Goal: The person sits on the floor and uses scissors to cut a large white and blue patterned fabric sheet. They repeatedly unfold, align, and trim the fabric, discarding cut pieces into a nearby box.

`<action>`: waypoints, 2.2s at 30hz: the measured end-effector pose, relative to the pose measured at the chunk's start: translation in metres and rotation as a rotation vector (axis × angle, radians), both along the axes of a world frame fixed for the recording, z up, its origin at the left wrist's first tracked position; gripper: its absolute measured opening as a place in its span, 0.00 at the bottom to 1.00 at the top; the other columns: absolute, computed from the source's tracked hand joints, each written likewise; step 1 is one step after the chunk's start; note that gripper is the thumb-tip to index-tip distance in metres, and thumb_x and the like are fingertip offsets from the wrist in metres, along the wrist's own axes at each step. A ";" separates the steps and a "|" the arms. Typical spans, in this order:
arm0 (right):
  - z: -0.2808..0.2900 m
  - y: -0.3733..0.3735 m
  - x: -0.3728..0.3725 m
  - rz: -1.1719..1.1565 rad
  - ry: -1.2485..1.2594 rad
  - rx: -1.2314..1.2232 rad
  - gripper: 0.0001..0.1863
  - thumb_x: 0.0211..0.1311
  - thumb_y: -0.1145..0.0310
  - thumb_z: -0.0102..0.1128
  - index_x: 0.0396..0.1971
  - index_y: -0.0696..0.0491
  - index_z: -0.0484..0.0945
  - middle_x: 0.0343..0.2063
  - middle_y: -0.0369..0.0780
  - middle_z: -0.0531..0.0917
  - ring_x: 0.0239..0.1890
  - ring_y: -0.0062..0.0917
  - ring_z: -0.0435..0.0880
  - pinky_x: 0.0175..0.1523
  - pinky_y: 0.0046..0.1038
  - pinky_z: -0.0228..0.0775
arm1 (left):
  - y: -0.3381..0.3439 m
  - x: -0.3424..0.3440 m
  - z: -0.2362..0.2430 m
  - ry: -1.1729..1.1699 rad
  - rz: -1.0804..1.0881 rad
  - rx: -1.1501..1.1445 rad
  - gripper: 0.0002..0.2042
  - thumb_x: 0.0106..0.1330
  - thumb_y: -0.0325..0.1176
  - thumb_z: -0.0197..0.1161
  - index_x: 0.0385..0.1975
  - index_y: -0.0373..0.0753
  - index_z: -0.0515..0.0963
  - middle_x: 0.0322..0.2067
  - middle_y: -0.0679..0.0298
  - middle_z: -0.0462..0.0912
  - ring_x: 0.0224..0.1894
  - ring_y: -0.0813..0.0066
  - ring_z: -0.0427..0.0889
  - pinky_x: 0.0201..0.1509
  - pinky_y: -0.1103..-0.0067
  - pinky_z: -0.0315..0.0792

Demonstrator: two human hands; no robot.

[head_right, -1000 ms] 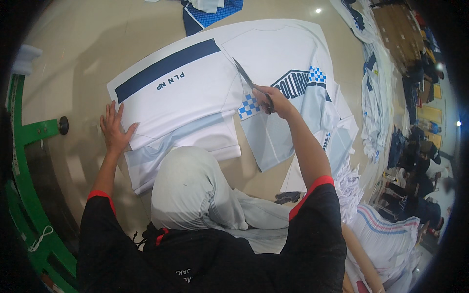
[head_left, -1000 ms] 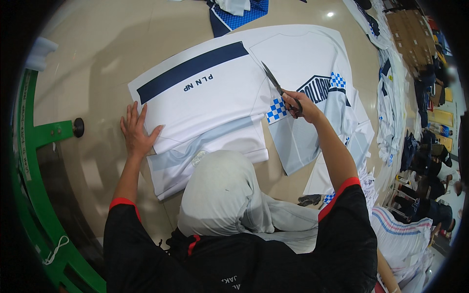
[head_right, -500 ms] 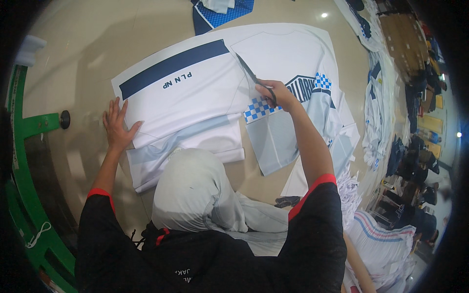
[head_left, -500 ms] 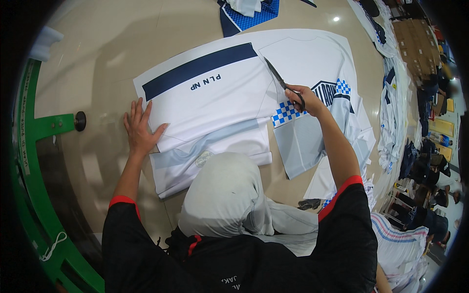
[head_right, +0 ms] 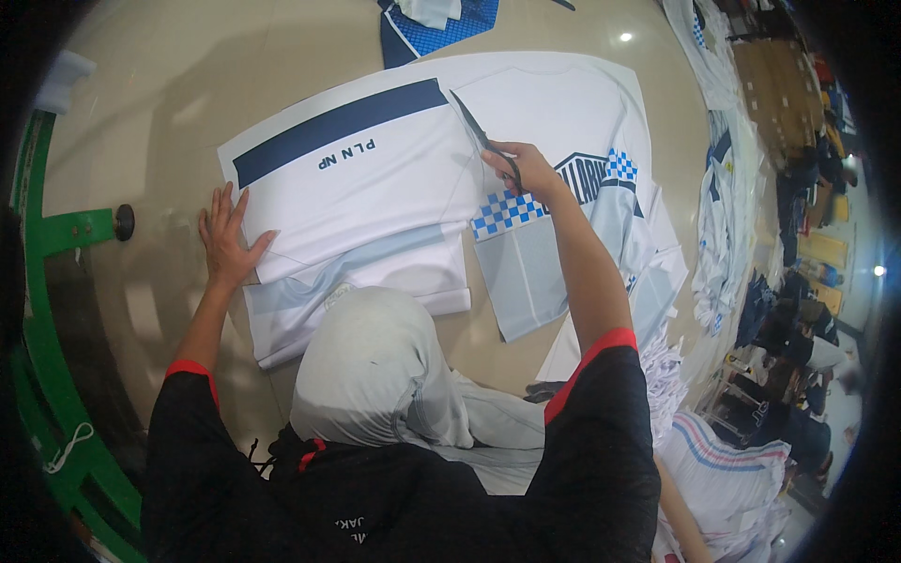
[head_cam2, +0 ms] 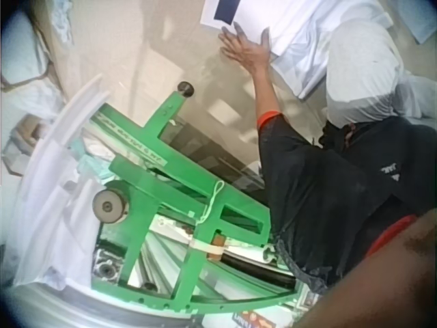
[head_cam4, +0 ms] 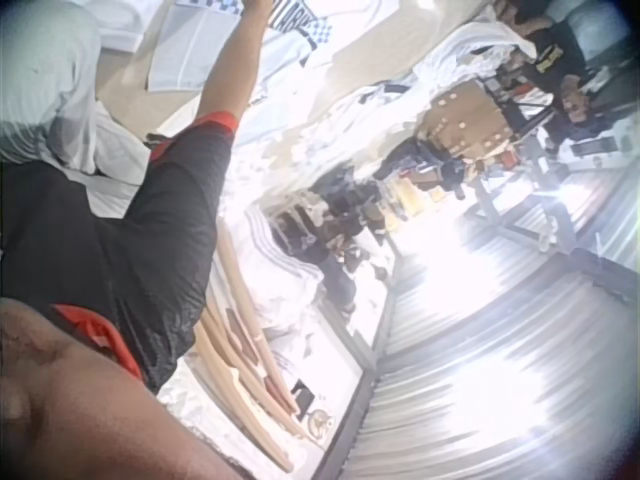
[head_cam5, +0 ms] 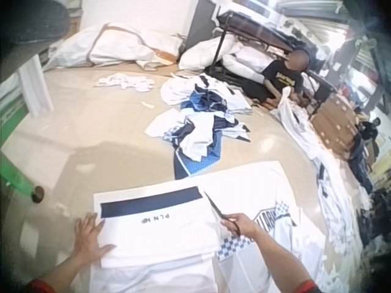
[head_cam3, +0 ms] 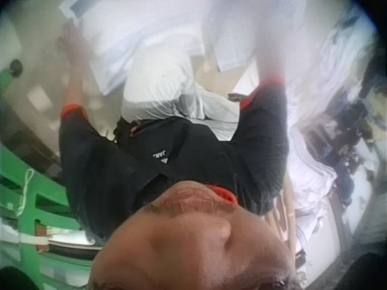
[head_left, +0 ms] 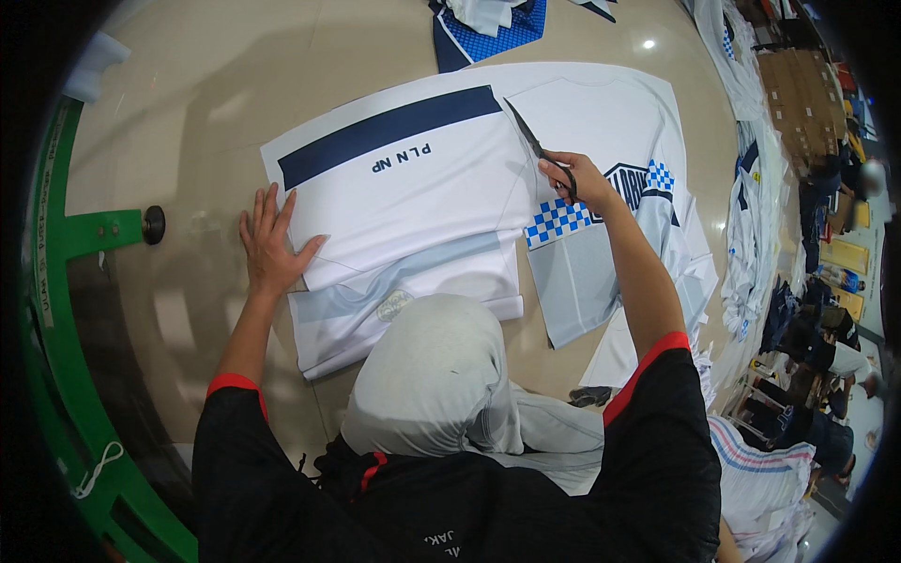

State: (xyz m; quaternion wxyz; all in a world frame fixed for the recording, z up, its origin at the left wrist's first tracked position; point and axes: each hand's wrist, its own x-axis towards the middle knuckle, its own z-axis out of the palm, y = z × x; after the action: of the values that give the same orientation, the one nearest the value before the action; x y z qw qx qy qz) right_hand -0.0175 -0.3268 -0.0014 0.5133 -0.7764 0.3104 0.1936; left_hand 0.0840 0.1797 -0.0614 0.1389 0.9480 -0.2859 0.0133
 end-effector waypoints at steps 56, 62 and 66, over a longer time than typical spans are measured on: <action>0.119 0.168 -0.477 -1.092 -0.916 0.341 0.46 0.58 0.43 0.69 0.65 0.62 0.62 0.31 0.35 0.78 0.22 0.16 0.73 0.26 0.21 0.67 | -0.049 0.071 -0.005 -0.129 0.048 0.178 0.34 0.69 0.51 0.55 0.72 0.42 0.58 0.73 0.53 0.56 0.76 0.52 0.49 0.73 0.46 0.45; 0.105 0.158 -0.490 -1.085 -1.103 0.589 0.47 0.62 0.41 0.63 0.68 0.61 0.59 0.34 0.35 0.78 0.25 0.15 0.73 0.29 0.23 0.68 | -0.260 -0.098 0.022 0.058 -1.184 -0.027 0.36 0.64 0.47 0.63 0.70 0.39 0.61 0.69 0.47 0.61 0.73 0.47 0.57 0.72 0.52 0.51; 0.106 0.164 -0.491 -1.085 -1.130 0.556 0.46 0.64 0.40 0.60 0.69 0.59 0.58 0.36 0.34 0.78 0.26 0.14 0.71 0.32 0.22 0.67 | -0.308 -0.126 0.028 0.070 -1.758 0.062 0.34 0.64 0.39 0.64 0.69 0.35 0.61 0.63 0.46 0.70 0.67 0.48 0.66 0.68 0.57 0.61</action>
State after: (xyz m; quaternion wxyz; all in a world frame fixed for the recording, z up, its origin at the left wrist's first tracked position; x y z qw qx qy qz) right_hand -0.5086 -0.1631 0.1046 0.7869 -0.3441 0.2782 -0.4301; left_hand -0.0416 -0.1288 -0.0334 0.0815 0.3881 -0.9080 -0.1351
